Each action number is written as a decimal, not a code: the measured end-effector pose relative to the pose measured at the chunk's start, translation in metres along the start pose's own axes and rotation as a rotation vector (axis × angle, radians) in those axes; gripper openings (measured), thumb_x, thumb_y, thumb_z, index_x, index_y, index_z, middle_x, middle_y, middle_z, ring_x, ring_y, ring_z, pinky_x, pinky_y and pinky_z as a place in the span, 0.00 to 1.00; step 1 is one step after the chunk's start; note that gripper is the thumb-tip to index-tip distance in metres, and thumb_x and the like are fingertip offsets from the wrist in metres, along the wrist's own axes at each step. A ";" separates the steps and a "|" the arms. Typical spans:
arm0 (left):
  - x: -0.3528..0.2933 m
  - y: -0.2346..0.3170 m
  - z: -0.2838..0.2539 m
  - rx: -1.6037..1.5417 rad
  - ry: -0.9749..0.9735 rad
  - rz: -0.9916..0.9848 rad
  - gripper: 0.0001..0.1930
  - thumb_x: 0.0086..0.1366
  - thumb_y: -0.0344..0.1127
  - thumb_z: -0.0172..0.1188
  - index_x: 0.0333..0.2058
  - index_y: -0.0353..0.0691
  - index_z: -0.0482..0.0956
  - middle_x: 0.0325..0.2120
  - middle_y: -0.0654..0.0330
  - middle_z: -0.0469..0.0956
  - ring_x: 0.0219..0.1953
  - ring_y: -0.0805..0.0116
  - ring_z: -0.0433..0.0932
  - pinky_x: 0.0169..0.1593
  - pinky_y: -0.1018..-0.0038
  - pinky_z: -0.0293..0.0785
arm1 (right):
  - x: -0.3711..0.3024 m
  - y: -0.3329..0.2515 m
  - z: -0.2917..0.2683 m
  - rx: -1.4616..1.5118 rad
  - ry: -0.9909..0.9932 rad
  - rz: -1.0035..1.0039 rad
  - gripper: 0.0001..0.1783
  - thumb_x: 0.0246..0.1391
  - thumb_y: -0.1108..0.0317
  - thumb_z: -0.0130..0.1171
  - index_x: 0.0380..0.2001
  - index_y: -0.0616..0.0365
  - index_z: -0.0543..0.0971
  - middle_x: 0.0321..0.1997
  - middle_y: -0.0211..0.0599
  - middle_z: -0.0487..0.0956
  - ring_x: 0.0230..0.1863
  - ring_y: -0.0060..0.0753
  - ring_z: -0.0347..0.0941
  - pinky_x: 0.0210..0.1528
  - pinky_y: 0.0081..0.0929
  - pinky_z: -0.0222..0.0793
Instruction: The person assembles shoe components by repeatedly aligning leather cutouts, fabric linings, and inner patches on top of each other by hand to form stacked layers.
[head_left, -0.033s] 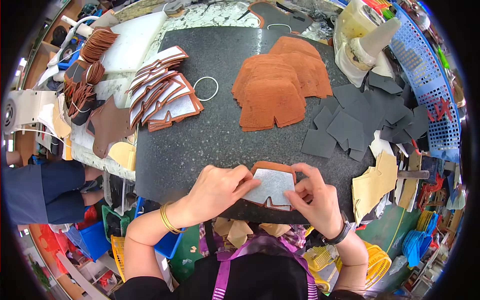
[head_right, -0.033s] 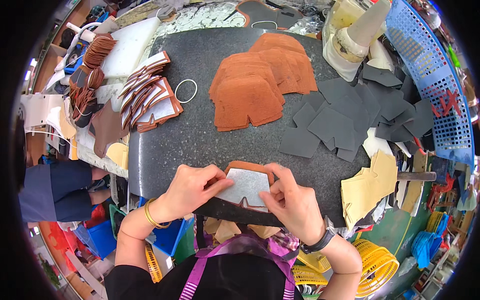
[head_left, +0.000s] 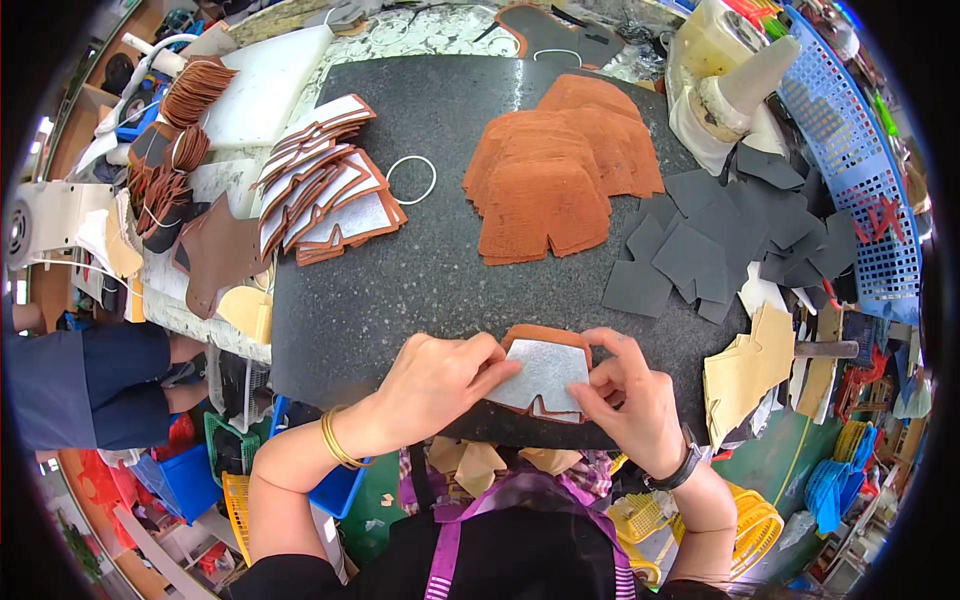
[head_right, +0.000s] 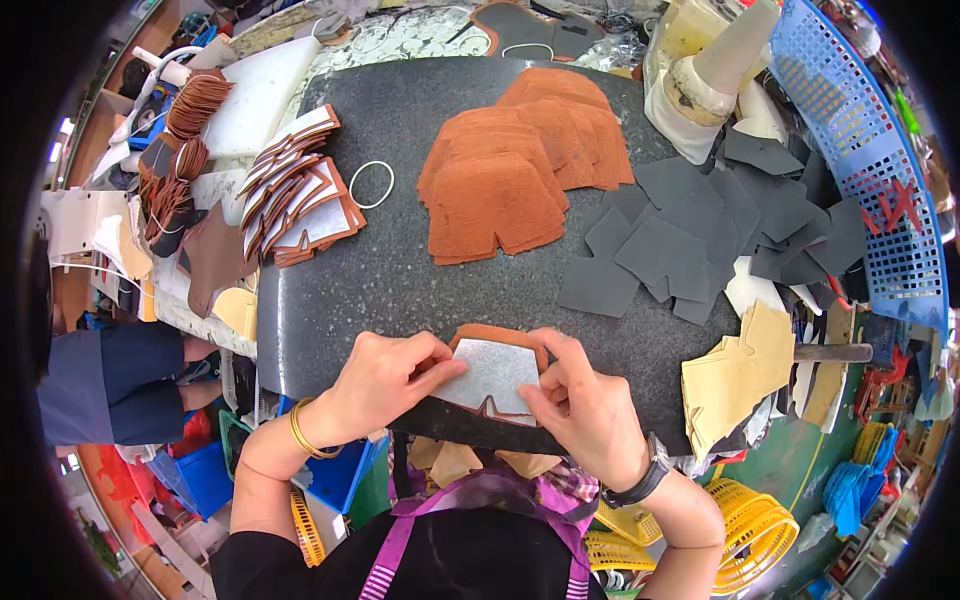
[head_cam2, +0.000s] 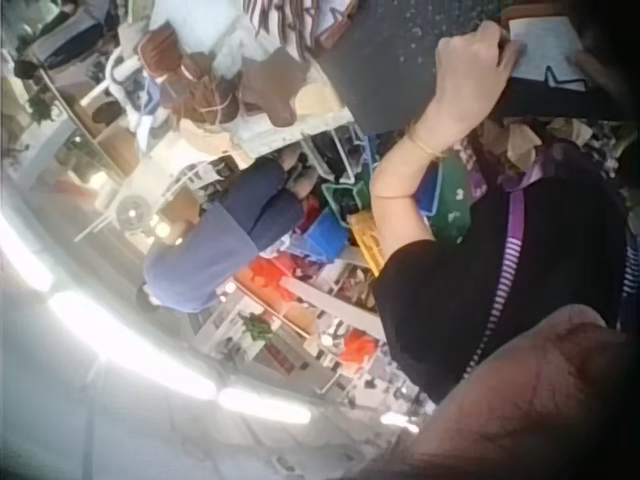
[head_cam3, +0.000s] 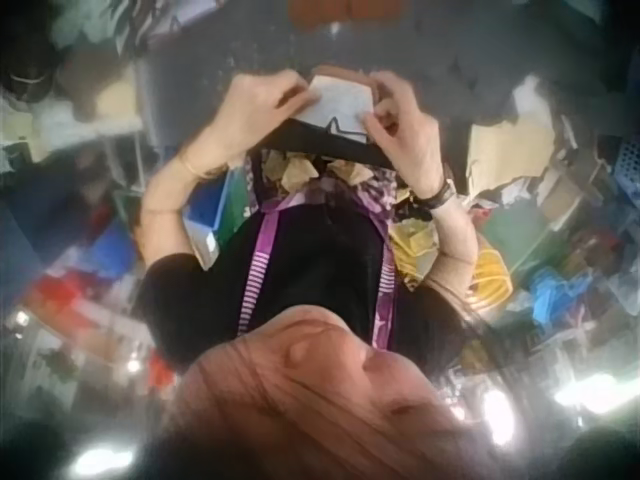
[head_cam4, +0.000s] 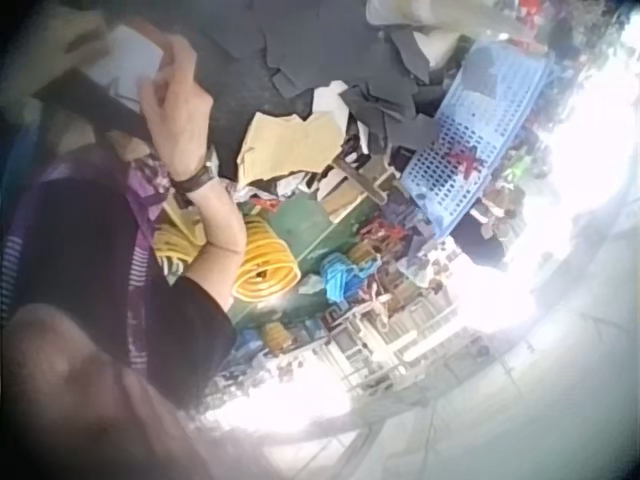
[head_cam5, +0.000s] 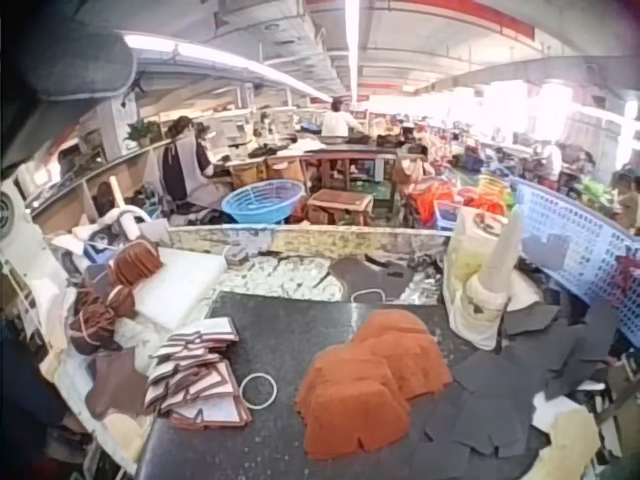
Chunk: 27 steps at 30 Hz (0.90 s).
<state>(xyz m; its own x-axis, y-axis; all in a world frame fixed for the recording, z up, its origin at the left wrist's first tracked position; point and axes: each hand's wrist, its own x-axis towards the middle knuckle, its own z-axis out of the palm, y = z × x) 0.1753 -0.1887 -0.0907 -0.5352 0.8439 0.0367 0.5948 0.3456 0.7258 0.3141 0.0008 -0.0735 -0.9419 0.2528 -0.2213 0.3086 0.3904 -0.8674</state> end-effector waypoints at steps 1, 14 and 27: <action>0.000 0.000 0.000 0.003 0.001 0.005 0.09 0.58 0.36 0.67 0.26 0.37 0.78 0.15 0.57 0.76 0.15 0.66 0.76 0.19 0.74 0.69 | 0.000 0.000 0.000 -0.021 0.000 -0.023 0.27 0.50 0.75 0.64 0.54 0.56 0.68 0.21 0.32 0.75 0.21 0.25 0.76 0.26 0.21 0.72; 0.076 -0.007 -0.041 0.395 0.202 0.320 0.15 0.53 0.37 0.68 0.32 0.39 0.71 0.24 0.57 0.74 0.26 0.56 0.76 0.28 0.66 0.73 | 0.008 -0.011 -0.006 -0.456 -0.099 -0.117 0.23 0.51 0.67 0.62 0.48 0.58 0.67 0.22 0.38 0.76 0.23 0.45 0.76 0.23 0.35 0.71; 0.045 0.018 -0.068 -0.191 0.083 0.142 0.14 0.53 0.29 0.68 0.40 0.35 0.80 0.37 0.56 0.79 0.34 0.65 0.80 0.38 0.74 0.76 | 0.035 -0.001 -0.072 -0.673 0.344 -0.301 0.17 0.43 0.74 0.65 0.40 0.58 0.77 0.38 0.38 0.72 0.43 0.44 0.70 0.44 0.38 0.68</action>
<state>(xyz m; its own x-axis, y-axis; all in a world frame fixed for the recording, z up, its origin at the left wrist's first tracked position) 0.1217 -0.1725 -0.0295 -0.5063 0.8392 0.1985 0.5479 0.1352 0.8255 0.2901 0.0728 -0.0484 -0.9376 0.2668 0.2230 0.1651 0.9060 -0.3898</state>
